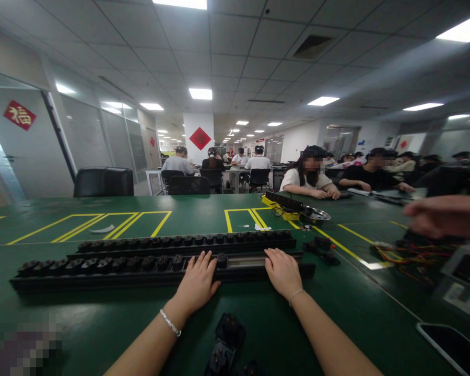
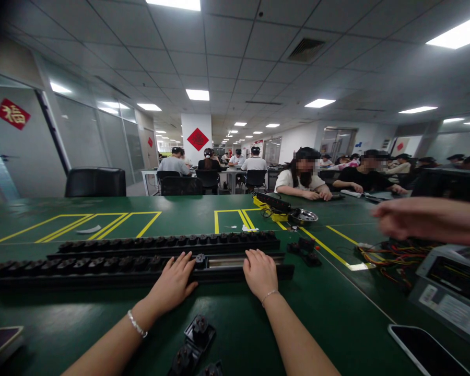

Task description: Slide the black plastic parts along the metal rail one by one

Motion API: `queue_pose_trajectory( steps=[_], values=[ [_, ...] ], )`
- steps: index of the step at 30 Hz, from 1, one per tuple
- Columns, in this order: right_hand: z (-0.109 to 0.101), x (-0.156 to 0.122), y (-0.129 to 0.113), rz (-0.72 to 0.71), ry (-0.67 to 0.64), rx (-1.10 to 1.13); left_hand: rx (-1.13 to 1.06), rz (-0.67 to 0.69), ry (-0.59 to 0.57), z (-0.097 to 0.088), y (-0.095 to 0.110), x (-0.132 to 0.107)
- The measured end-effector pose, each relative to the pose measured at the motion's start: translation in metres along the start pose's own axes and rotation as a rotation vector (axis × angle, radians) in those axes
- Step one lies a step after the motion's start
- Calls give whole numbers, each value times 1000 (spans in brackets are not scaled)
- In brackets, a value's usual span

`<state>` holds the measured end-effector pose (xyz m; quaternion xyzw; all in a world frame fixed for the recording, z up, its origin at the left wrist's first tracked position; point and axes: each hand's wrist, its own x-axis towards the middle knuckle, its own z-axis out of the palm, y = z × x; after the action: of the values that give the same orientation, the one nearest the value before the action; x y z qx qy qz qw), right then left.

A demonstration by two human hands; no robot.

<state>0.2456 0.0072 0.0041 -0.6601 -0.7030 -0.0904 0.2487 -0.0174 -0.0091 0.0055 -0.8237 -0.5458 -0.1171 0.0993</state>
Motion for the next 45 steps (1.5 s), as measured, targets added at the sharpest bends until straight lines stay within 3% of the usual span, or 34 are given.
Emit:
queue_pose_trajectory(
  steps=[45],
  values=[
    [1, 0, 1, -7, -8, 1, 11, -17, 26, 5, -1, 1]
  ],
)
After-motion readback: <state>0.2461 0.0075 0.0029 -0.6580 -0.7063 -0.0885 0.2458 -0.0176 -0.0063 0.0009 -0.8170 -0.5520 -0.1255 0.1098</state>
